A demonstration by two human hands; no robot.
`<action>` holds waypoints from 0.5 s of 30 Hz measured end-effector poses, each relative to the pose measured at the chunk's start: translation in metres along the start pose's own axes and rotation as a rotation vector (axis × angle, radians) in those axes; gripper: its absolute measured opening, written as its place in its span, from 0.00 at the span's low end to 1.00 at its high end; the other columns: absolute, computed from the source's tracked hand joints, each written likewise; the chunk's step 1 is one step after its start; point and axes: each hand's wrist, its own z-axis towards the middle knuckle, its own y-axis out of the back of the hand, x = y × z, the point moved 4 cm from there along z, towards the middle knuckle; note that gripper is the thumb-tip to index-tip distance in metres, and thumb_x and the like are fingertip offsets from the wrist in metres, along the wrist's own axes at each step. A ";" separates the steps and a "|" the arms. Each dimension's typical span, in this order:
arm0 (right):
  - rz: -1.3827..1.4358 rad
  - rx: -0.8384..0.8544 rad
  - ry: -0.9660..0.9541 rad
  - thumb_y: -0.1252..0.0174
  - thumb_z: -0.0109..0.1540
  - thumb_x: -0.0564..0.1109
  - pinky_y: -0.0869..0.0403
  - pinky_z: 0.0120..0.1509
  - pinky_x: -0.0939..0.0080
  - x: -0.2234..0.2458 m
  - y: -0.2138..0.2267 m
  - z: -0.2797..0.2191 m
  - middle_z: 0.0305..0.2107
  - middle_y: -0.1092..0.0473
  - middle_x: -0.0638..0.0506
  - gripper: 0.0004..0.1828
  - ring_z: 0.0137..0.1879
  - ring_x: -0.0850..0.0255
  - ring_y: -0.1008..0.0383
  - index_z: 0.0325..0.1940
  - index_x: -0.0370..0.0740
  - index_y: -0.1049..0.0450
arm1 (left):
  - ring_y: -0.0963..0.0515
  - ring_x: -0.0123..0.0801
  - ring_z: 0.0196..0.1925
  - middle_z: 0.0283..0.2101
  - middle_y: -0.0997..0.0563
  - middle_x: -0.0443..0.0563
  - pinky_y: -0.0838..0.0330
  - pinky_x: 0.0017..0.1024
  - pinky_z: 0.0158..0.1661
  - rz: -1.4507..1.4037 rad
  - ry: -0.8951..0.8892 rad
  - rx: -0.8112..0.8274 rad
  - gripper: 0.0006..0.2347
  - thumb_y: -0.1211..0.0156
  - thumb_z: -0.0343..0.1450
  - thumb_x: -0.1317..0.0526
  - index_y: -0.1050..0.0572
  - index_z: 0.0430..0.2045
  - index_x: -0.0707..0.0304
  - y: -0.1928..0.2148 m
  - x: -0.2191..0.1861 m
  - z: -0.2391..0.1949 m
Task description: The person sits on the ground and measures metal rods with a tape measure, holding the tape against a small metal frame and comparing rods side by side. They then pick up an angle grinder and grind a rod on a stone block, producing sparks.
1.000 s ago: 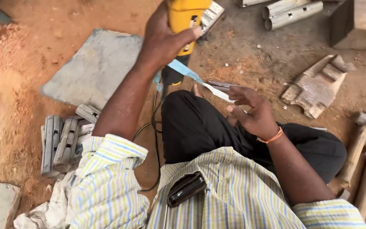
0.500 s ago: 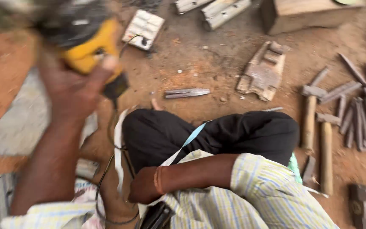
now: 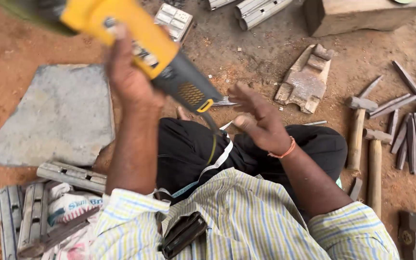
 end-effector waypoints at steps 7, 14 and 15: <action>-0.075 -0.441 0.069 0.45 0.72 0.39 0.28 0.69 0.62 -0.041 0.016 -0.033 0.60 0.28 0.42 0.26 0.64 0.59 0.26 0.75 0.34 0.37 | 0.17 0.40 0.47 0.46 0.22 0.56 0.14 0.43 0.44 -0.294 0.550 0.048 0.25 0.29 0.66 0.59 0.36 0.53 0.62 -0.064 0.117 -0.034; 0.368 -0.556 -0.170 0.45 0.68 0.33 0.29 0.68 0.60 -0.109 0.033 -0.120 0.60 0.30 0.46 0.30 0.63 0.62 0.29 0.74 0.27 0.41 | 0.17 0.40 0.37 0.39 0.22 0.55 0.16 0.42 0.39 -0.093 0.768 0.126 0.23 0.28 0.65 0.62 0.34 0.49 0.66 -0.070 0.263 -0.099; 0.420 -0.598 -0.196 0.44 0.67 0.33 0.28 0.66 0.59 -0.120 0.042 -0.132 0.59 0.30 0.45 0.30 0.61 0.61 0.28 0.75 0.27 0.40 | 0.17 0.39 0.36 0.38 0.21 0.56 0.17 0.39 0.38 -0.115 0.834 0.139 0.21 0.29 0.65 0.61 0.31 0.47 0.67 -0.078 0.283 -0.107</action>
